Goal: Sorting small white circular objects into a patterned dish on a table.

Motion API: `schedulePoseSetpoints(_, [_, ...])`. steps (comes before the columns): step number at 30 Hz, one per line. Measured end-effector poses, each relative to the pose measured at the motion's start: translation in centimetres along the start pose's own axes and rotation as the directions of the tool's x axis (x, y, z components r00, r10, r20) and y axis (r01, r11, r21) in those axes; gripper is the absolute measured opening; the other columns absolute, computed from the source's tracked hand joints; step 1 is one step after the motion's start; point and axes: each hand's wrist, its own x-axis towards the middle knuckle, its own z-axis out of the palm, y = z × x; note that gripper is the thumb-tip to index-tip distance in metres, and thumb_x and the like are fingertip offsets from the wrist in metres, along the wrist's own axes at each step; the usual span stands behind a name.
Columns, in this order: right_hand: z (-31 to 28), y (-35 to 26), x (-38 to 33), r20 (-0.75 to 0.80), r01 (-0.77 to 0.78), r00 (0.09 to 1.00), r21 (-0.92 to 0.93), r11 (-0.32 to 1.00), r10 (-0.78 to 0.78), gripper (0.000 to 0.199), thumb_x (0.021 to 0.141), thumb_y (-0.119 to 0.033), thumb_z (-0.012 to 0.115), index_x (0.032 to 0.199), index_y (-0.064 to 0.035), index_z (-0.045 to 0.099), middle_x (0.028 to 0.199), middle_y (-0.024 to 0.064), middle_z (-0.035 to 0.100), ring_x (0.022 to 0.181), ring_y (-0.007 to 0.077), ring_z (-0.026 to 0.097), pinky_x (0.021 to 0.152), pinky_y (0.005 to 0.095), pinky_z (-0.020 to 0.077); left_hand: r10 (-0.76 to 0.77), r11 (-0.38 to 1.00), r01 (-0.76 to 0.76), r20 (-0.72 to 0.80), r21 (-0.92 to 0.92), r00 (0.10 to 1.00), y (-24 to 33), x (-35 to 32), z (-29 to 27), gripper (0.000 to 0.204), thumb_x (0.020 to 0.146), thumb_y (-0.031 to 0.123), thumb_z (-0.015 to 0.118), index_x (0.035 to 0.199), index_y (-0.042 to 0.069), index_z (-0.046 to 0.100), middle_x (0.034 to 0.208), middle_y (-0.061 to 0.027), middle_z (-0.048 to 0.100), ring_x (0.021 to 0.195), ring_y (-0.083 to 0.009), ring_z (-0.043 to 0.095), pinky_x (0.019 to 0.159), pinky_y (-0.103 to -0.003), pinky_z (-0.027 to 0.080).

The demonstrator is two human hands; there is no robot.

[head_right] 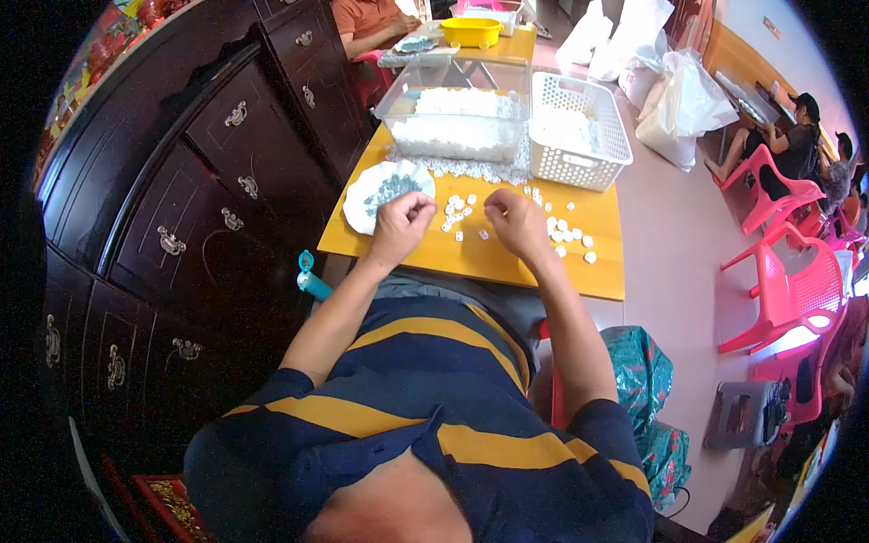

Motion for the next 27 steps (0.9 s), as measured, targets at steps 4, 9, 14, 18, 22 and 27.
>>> schedulePoseSetpoints(4, [-0.7, 1.5, -0.1, 0.021, 0.001, 1.0, -0.242, 0.97, 0.005, 0.019, 0.084, -0.023, 0.065, 0.089, -0.0056, 0.071, 0.082, 0.0166, 0.071, 0.078, 0.0354, 0.069, 0.07, 0.0448, 0.0543, -0.022, 0.999, 0.022, -0.009, -0.031, 1.0, -1.2, 0.3, 0.1, 0.009, 0.087, 0.008, 0.068, 0.085, 0.0, 0.066, 0.072, -0.0126, 0.068, 0.062, -0.0192, 0.067, 0.059, -0.03, 0.052])
schedulePoseSetpoints(9, [-0.4, 0.7, -0.6, 0.075, 0.005, 0.997, -0.305, 0.952, 0.019, 0.022, 0.083, -0.029, 0.067, 0.086, -0.0071, 0.071, 0.078, 0.0166, 0.07, 0.075, 0.0356, 0.069, 0.069, 0.046, 0.0541, -0.02, 0.998, 0.021, 0.017, -0.054, 1.0, -1.2, -0.3, 0.5, 0.007, 0.086, 0.006, 0.068, 0.084, -0.001, 0.066, 0.071, -0.0114, 0.068, 0.062, -0.0172, 0.067, 0.058, -0.029, 0.051])
schedulePoseSetpoints(14, [0.5, 0.6, -0.9, 0.168, 0.022, 0.984, -0.405, 0.914, 0.051, 0.023, 0.082, -0.028, 0.07, 0.086, -0.0057, 0.07, 0.078, 0.0135, 0.071, 0.074, 0.0329, 0.069, 0.068, 0.0423, 0.054, -0.003, 0.999, 0.004, 0.025, -0.047, 1.0, -1.4, -0.4, 0.7, 0.005, 0.085, 0.004, 0.068, 0.084, -0.001, 0.066, 0.071, -0.0102, 0.068, 0.061, -0.0146, 0.066, 0.057, -0.028, 0.05])
schedulePoseSetpoints(18, [1.1, 0.6, -0.9, 0.155, 0.051, 0.988, -0.405, 0.913, 0.014, 0.022, 0.082, -0.027, 0.07, 0.087, -0.006, 0.07, 0.079, 0.0138, 0.071, 0.074, 0.0331, 0.069, 0.068, 0.0427, 0.0539, 0.0, 0.999, 0.001, 0.033, -0.044, 0.999, -1.1, -0.4, 0.6, 0.005, 0.085, 0.004, 0.068, 0.084, -0.001, 0.066, 0.071, -0.0098, 0.068, 0.061, -0.0143, 0.066, 0.057, -0.028, 0.05])
schedulePoseSetpoints(22, [1.5, 1.2, -0.8, 0.103, 0.046, 0.995, -0.373, 0.927, -0.008, 0.016, 0.084, -0.022, 0.067, 0.089, -0.0069, 0.07, 0.081, 0.0145, 0.071, 0.076, 0.0336, 0.069, 0.069, 0.0435, 0.0539, 0.005, 0.999, -0.003, 0.047, -0.05, 0.999, -0.7, -0.4, 0.6, 0.006, 0.085, 0.004, 0.068, 0.084, -0.001, 0.066, 0.072, -0.0097, 0.069, 0.061, -0.0142, 0.066, 0.057, -0.028, 0.051])
schedulePoseSetpoints(27, [2.3, 1.3, -0.6, -0.015, 0.057, 0.998, -0.256, 0.965, -0.063, 0.013, 0.084, -0.022, 0.067, 0.09, -0.011, 0.07, 0.089, 0.0138, 0.069, 0.082, 0.0349, 0.068, 0.072, 0.0456, 0.0541, -0.025, 0.999, 0.027, 0.062, -0.028, 0.998, -0.9, -0.4, 0.8, 0.007, 0.086, 0.005, 0.068, 0.084, -0.001, 0.067, 0.074, -0.0108, 0.07, 0.064, -0.0147, 0.068, 0.059, -0.028, 0.053])
